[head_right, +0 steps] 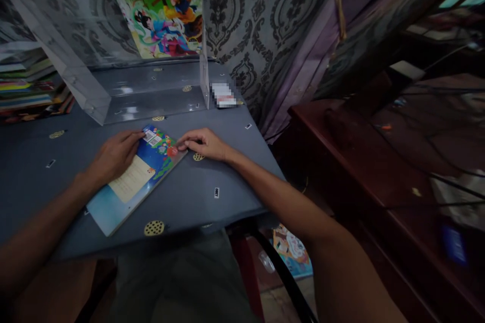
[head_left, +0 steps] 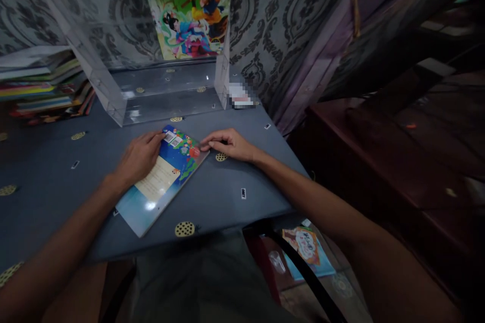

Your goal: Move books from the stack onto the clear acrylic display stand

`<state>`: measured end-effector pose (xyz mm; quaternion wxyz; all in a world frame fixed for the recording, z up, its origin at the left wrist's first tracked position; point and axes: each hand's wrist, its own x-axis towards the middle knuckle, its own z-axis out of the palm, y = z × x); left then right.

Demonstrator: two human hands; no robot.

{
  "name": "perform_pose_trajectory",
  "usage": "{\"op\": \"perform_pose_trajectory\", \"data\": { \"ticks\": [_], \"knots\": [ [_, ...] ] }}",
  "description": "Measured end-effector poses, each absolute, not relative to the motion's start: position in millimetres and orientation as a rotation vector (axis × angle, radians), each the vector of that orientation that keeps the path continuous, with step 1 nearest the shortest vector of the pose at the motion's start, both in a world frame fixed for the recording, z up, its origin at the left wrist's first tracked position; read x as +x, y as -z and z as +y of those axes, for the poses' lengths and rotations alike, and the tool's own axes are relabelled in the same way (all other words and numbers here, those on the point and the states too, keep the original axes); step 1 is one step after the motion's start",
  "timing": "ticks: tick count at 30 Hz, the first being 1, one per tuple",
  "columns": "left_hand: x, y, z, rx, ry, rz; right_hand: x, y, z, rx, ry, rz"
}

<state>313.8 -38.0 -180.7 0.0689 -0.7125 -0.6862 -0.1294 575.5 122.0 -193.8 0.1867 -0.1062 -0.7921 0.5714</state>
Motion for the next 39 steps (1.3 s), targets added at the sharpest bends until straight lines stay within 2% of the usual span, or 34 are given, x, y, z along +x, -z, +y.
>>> {"op": "perform_pose_trajectory", "data": {
  "ticks": [9, 13, 24, 39],
  "knots": [
    [405, 158, -58, -2.187, 0.118, -1.975, 573, 197, 128, -0.245, -1.690, -2.093],
    [417, 158, -58, -2.090, 0.009, -1.990, 573, 194, 128, -0.226, -1.803, -2.009],
    [407, 154, -56, -2.161, 0.186, -2.018, 573, 193, 134, -0.163, -1.877, -1.927],
    [405, 157, -56, -2.191, 0.221, -2.021, 577, 193, 136, -0.041, -1.863, -2.016]
  ]
}}
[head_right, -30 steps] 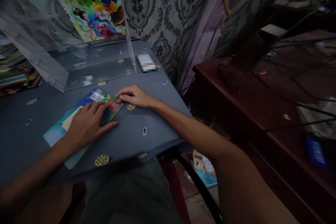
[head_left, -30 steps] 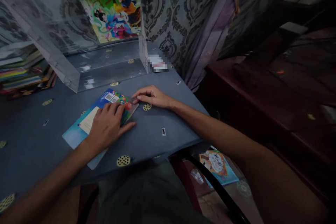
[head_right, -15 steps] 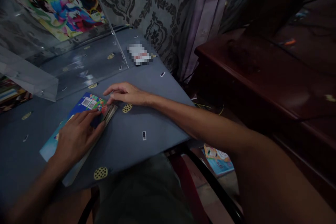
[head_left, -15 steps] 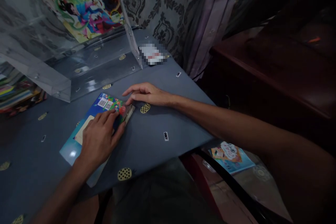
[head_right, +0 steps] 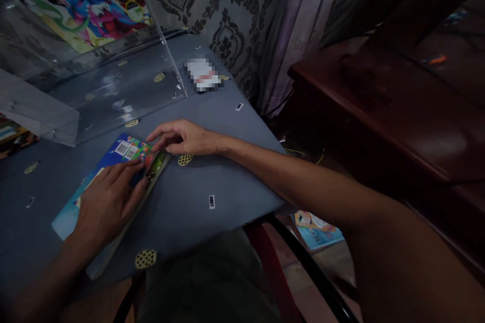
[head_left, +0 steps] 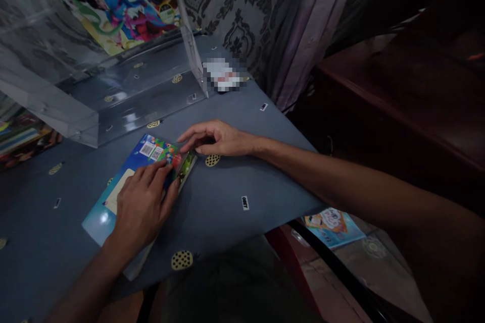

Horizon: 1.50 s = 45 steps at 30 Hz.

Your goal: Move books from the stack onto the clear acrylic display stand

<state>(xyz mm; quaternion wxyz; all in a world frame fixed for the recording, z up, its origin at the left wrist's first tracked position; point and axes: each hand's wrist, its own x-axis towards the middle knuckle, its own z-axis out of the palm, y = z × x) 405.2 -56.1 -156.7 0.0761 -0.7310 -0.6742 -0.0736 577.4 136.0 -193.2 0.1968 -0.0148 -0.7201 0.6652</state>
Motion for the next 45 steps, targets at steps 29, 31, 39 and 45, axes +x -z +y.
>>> {"op": "perform_pose_trajectory", "data": {
  "ticks": [29, 31, 39, 45],
  "knots": [
    [413.3, 163.6, -59.8, -2.170, 0.216, -1.821, 578.0, 197.6, 133.2, -0.044, -1.350, -2.312],
    [414.5, 164.1, -59.4, -2.150, 0.208, -1.821, 577.8, 197.6, 133.0, -0.040, -1.353, -2.303],
    [413.9, 163.4, -58.8, -2.149, 0.202, -1.790, 577.7, 194.6, 132.3, -0.109, -1.384, -2.300],
    [414.3, 164.1, -59.7, -2.137, 0.214, -1.849, 578.9, 192.6, 132.9, -0.121, -1.426, -2.301]
  ]
}}
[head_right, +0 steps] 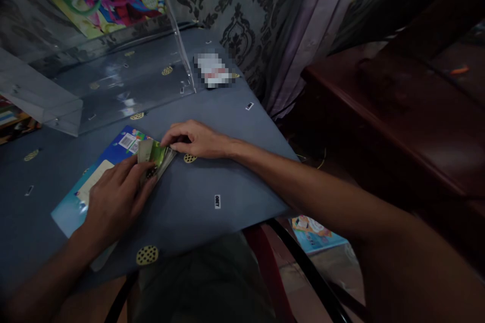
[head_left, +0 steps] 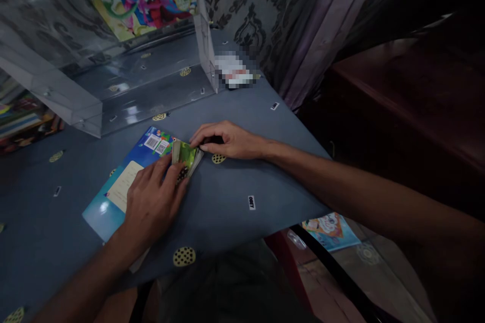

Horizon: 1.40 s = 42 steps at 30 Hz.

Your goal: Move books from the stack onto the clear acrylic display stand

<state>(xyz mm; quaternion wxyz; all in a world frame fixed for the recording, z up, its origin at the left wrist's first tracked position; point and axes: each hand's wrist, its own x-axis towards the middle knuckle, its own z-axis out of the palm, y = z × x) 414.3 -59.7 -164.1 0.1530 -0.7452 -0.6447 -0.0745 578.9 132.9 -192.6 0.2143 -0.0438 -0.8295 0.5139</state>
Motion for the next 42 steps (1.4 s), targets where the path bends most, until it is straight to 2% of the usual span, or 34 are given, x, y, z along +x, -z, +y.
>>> {"op": "perform_pose_trajectory", "data": {
  "ticks": [10, 24, 42],
  "knots": [
    [417, 164, -59, -2.089, 0.184, -1.786, 578, 192, 130, -0.170, -1.552, -2.254],
    [416, 166, -60, -2.108, 0.219, -1.802, 579, 198, 121, -0.257, -1.242, -2.277],
    [418, 164, -60, -2.097, 0.169, -1.843, 582, 191, 117, -0.270, -1.241, -2.238]
  ]
}}
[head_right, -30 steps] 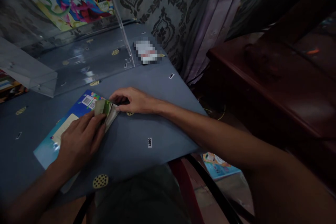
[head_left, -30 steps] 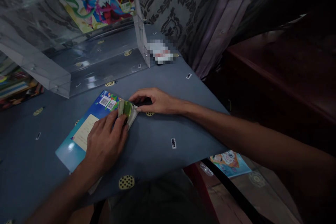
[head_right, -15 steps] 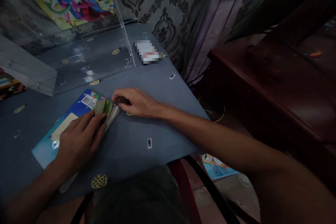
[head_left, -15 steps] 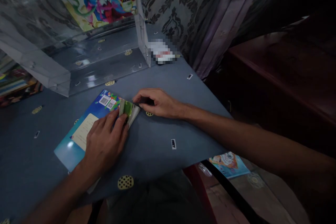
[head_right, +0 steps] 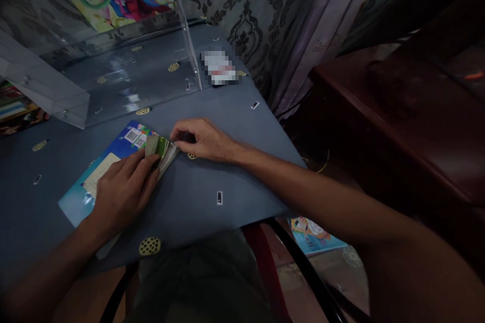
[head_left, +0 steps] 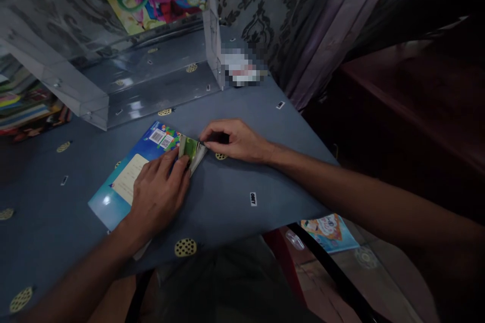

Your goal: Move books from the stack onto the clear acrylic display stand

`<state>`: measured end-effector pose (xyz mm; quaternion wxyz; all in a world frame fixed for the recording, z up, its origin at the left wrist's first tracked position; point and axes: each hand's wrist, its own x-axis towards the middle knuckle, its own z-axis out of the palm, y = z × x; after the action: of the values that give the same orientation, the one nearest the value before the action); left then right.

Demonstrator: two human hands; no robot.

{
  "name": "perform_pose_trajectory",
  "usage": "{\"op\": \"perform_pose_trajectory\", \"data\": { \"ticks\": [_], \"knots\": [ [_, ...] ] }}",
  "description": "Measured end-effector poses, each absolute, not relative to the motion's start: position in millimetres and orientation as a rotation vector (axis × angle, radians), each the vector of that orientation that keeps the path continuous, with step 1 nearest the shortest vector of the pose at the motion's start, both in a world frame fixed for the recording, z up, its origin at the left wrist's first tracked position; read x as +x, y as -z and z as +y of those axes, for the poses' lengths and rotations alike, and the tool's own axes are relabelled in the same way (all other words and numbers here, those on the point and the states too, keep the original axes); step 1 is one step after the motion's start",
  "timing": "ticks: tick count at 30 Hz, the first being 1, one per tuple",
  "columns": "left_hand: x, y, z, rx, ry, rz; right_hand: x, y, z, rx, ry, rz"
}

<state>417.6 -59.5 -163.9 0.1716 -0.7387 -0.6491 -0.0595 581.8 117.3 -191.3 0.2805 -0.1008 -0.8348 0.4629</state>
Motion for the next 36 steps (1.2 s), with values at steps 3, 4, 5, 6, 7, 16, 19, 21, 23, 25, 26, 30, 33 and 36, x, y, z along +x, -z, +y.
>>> {"op": "perform_pose_trajectory", "data": {
  "ticks": [3, 4, 5, 6, 7, 16, 19, 21, 23, 25, 26, 30, 33, 36],
  "knots": [
    [417.7, 164.2, -59.4, -2.099, 0.177, -1.883, 581.2, 193.1, 118.8, -0.240, -1.245, -2.231],
    [417.6, 164.2, -59.3, -2.106, 0.186, -1.888, 581.1, 193.4, 119.1, -0.229, -1.245, -2.234],
    [417.6, 164.1, -59.3, -2.113, 0.197, -1.887, 581.2, 193.4, 119.4, -0.220, -1.246, -2.242],
    [417.7, 164.0, -59.3, -2.118, 0.209, -1.878, 581.3, 193.2, 119.5, -0.213, -1.247, -2.249],
    [417.7, 163.9, -59.4, -2.122, 0.218, -1.867, 581.4, 192.9, 119.4, -0.212, -1.249, -2.251],
    [417.7, 164.4, -59.7, -2.143, 0.236, -1.879, 581.3, 193.0, 117.6, -0.232, -1.316, -2.186],
    [417.7, 165.3, -60.0, -2.135, 0.246, -1.911, 581.0, 193.4, 118.0, -0.251, -1.327, -2.183],
    [417.7, 165.5, -60.3, -2.135, 0.254, -1.918, 580.9, 193.5, 118.1, -0.259, -1.337, -2.175],
    [417.7, 165.4, -60.3, -2.138, 0.251, -1.914, 580.9, 193.7, 118.1, -0.260, -1.344, -2.175],
    [417.8, 165.4, -60.2, -2.135, 0.239, -1.894, 580.9, 193.7, 118.0, -0.263, -1.337, -2.189],
    [417.8, 165.3, -60.1, -2.131, 0.232, -1.882, 581.0, 193.6, 118.0, -0.266, -1.326, -2.198],
    [418.3, 164.9, -60.1, -2.119, 0.227, -1.842, 581.1, 193.7, 118.1, -0.254, -1.300, -2.207],
    [418.8, 164.2, -60.0, -2.120, 0.228, -1.829, 581.3, 194.3, 118.6, -0.258, -1.312, -2.215],
    [418.9, 164.3, -59.7, -2.118, 0.242, -1.824, 581.5, 195.1, 119.2, -0.269, -1.321, -2.242]
  ]
}}
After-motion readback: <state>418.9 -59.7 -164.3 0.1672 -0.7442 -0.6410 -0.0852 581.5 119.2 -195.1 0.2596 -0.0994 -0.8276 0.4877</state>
